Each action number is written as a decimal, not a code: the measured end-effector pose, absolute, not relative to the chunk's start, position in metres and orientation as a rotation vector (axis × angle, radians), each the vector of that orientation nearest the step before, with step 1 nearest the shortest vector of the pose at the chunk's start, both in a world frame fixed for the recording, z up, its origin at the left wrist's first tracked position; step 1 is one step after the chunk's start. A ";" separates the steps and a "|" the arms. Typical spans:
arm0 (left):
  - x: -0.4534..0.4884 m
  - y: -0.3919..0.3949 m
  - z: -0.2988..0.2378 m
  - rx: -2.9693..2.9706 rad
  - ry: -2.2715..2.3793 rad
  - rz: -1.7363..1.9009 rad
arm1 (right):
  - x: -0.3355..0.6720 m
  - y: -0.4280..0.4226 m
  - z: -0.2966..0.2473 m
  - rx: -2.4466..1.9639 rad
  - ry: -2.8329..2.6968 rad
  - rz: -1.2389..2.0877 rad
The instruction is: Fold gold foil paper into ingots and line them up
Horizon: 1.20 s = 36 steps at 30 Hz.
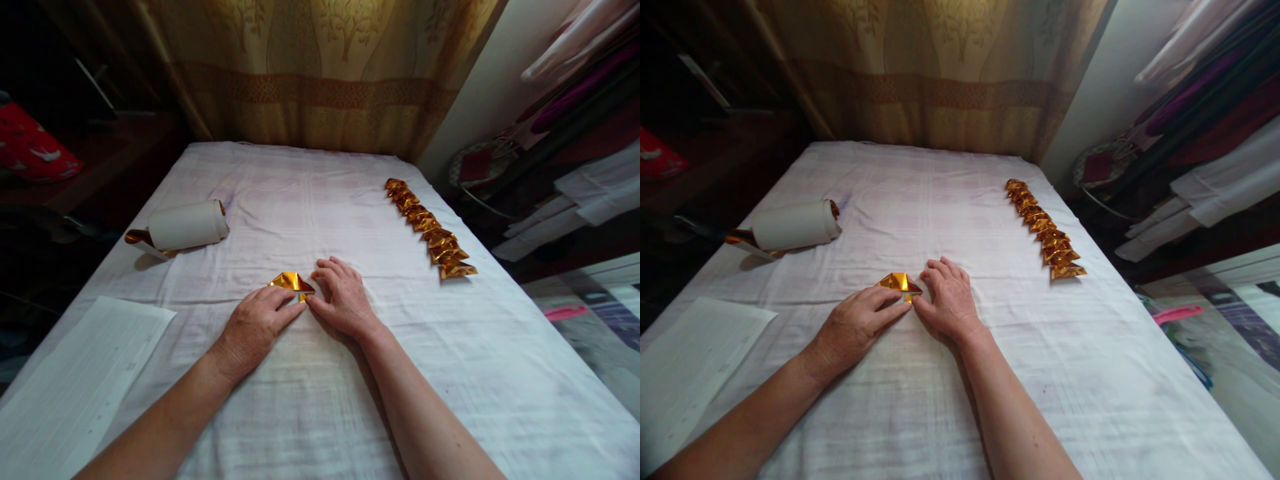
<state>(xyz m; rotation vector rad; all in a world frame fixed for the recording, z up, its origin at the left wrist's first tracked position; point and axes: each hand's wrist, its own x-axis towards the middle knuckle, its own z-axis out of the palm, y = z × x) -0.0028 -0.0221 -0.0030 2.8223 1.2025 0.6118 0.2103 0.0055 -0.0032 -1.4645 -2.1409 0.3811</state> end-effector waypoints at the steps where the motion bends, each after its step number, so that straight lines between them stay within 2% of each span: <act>1: -0.003 -0.022 -0.003 2.835 1.193 0.610 | 0.210 0.005 -0.003 -1.472 -2.137 0.387; 21: -0.002 -0.022 -0.002 2.840 1.196 0.644 | 0.211 0.007 -0.011 -1.454 -2.125 0.342; 36: -0.007 -0.016 -0.003 2.719 1.176 0.830 | 0.213 0.003 -0.006 -1.118 -2.307 0.241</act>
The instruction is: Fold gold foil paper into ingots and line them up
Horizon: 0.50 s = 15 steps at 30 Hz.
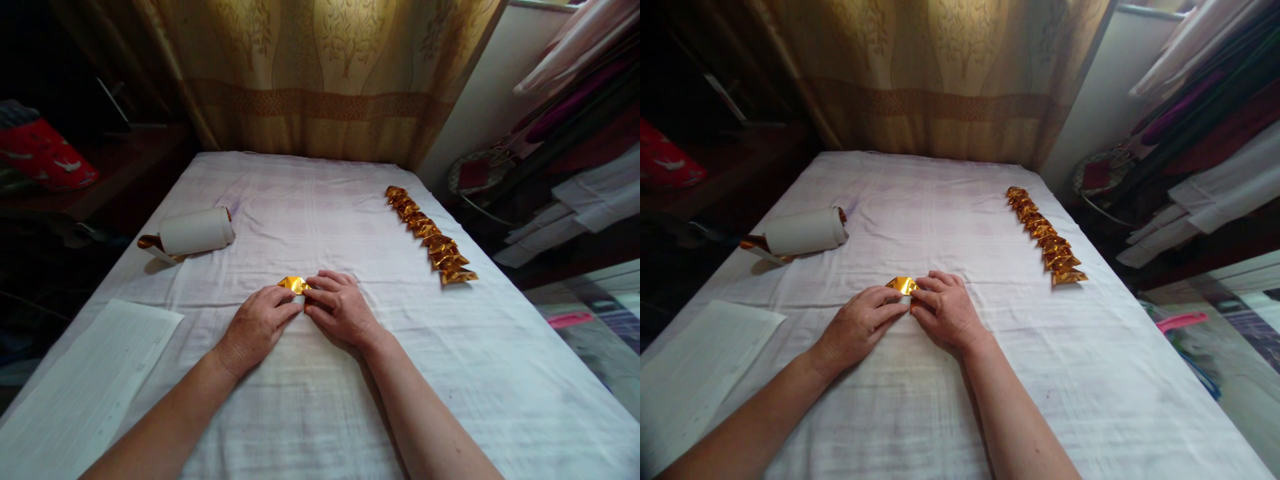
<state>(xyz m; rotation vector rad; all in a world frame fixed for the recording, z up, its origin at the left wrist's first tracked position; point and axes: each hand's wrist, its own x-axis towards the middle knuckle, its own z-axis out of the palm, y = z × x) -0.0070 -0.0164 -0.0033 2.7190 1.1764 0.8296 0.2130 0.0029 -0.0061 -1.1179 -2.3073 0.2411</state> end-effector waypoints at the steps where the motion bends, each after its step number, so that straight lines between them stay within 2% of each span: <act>1: -0.007 -0.016 -0.003 2.706 1.169 0.834 | 0.213 0.003 -0.005 -1.107 -2.325 0.238; 9: -0.024 -0.009 0.007 2.513 1.144 0.824 | 0.211 0.003 0.001 -1.114 -2.399 0.225; 15: -0.051 0.003 0.015 2.376 1.314 0.721 | 0.209 0.002 -0.001 -1.118 -2.356 0.244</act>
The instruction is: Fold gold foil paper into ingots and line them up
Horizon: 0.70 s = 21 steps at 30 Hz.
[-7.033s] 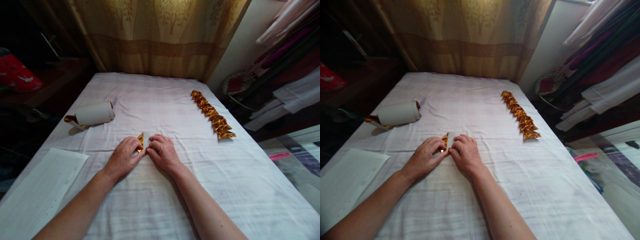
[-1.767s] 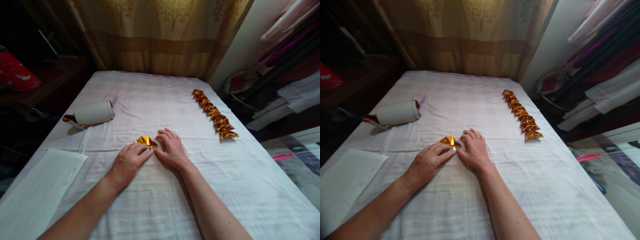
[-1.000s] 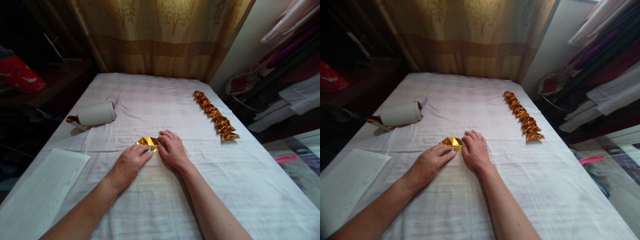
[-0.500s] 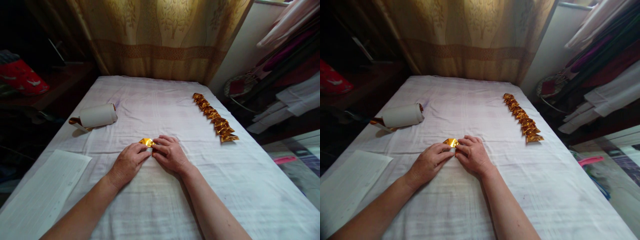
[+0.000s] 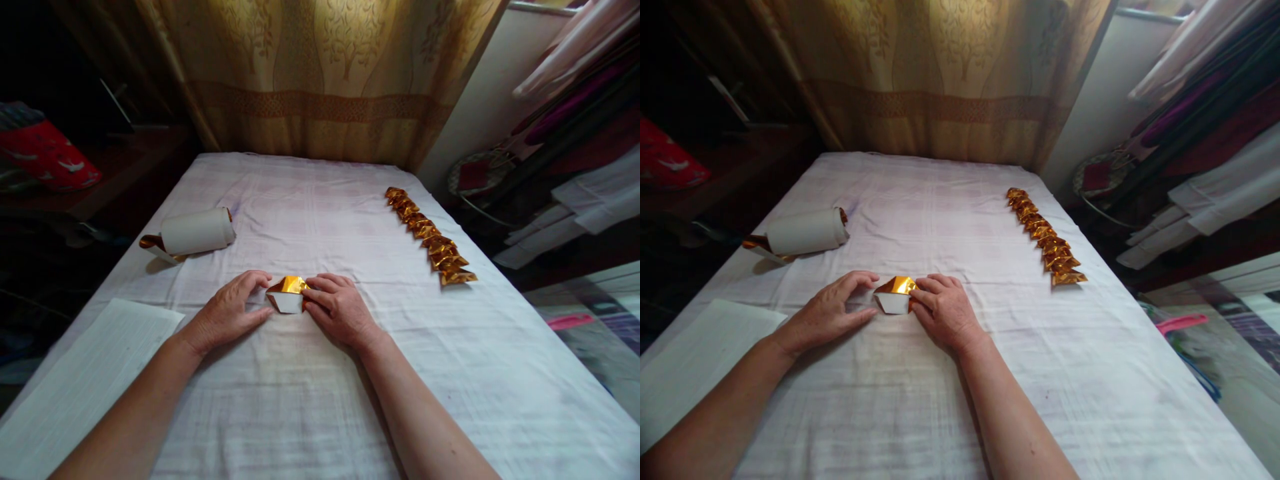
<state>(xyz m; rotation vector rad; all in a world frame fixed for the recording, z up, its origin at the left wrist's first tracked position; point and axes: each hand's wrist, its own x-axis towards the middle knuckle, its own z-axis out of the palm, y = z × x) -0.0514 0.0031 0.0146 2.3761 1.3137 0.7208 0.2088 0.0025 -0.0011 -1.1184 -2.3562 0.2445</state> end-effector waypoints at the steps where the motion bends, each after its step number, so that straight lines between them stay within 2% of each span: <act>1: -0.054 0.004 0.015 2.386 1.313 0.709 | 0.209 0.003 -0.002 -1.121 -2.346 0.248; 8: -0.053 0.007 0.009 2.574 1.147 0.716 | 0.206 0.004 -0.006 -1.166 -2.273 0.358; 21: -0.047 0.006 0.004 2.794 1.209 0.653 | 0.209 0.003 0.001 -1.086 -2.383 0.365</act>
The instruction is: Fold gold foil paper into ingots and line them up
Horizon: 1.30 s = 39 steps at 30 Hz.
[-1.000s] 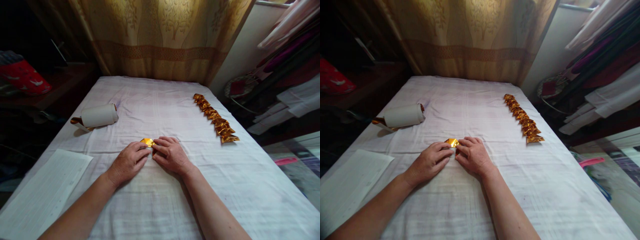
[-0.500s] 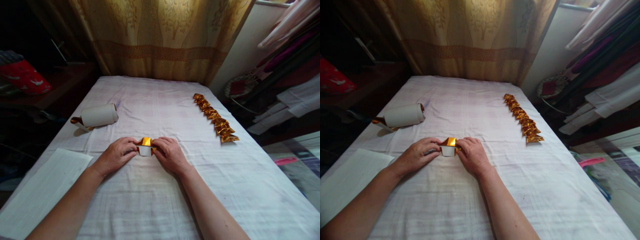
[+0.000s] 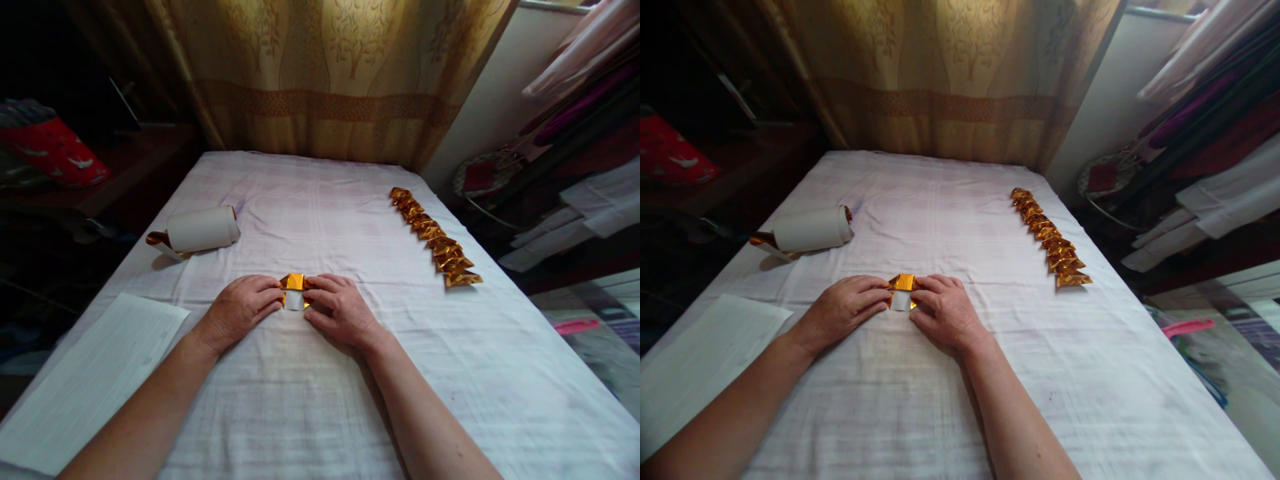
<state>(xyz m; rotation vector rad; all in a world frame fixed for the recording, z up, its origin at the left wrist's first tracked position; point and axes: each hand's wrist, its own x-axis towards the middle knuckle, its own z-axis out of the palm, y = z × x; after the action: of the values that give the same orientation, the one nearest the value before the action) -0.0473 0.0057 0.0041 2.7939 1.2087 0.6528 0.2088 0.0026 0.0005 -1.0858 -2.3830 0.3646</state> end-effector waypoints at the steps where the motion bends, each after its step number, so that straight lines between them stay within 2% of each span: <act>1: -0.046 0.006 0.004 2.813 1.203 0.650 | 0.208 0.002 0.001 -1.091 -2.379 0.367; 27: -0.037 0.003 0.004 2.874 1.289 0.714 | 0.196 -0.001 -0.001 -1.126 -2.339 0.202; 39: -0.038 0.004 0.002 2.816 1.342 0.743 | 0.204 0.004 -0.006 -1.064 -2.341 0.285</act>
<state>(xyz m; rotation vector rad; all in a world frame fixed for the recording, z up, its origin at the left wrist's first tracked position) -0.0379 0.0041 0.0019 2.8158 1.3422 0.7434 0.2036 0.0036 -0.0056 -1.0636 -2.3409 0.2847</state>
